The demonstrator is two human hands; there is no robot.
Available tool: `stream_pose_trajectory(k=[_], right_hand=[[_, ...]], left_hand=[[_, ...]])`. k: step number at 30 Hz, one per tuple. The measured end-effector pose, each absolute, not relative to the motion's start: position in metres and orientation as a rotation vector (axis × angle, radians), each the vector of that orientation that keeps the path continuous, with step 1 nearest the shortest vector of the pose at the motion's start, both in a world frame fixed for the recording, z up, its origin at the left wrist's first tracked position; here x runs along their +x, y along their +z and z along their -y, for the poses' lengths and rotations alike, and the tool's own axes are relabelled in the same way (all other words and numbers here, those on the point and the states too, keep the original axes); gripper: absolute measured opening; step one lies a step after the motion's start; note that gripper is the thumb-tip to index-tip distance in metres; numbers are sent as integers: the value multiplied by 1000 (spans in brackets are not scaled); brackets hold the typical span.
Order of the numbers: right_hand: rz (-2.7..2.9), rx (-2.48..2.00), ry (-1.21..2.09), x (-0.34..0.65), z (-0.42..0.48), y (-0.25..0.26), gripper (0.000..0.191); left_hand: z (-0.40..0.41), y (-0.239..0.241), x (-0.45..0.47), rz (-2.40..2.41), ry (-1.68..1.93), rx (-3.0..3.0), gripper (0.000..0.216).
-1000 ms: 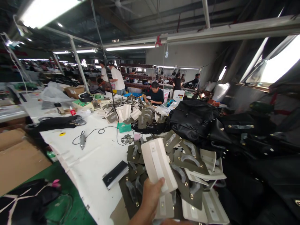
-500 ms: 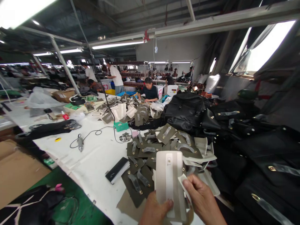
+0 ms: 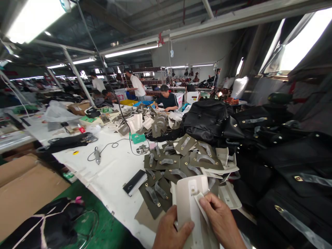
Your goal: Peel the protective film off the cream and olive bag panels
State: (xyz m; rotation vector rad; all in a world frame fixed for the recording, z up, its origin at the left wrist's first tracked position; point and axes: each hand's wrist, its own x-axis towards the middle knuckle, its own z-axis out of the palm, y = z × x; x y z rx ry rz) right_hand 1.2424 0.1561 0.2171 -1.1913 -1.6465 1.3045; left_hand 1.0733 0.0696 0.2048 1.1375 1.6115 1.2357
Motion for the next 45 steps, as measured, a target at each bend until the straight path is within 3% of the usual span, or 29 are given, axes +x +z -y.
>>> stream_pose_trajectory(k=[7,14,23,39,45], right_hand=[[1705,-1008,1365,1248,-147,232,48],[1653,-1066,905,1274,-149,242,38],[1593,-1097,1309,1259,-145,255,40],[1937,-1040,1065,1213,-190,264,41],[1958,-1075,1138,1206,-200,252,47]], left_hand=[[-89,252,1065,-1405,1401,1107,58],[-95,257,1075,-1403,1303,1064,47],[-106,264,1071,-1436,1356,1129,46],[-131,273,1050,-1347,1310,1028,51],[-136,268,1043,-1272,1308,1165,38]])
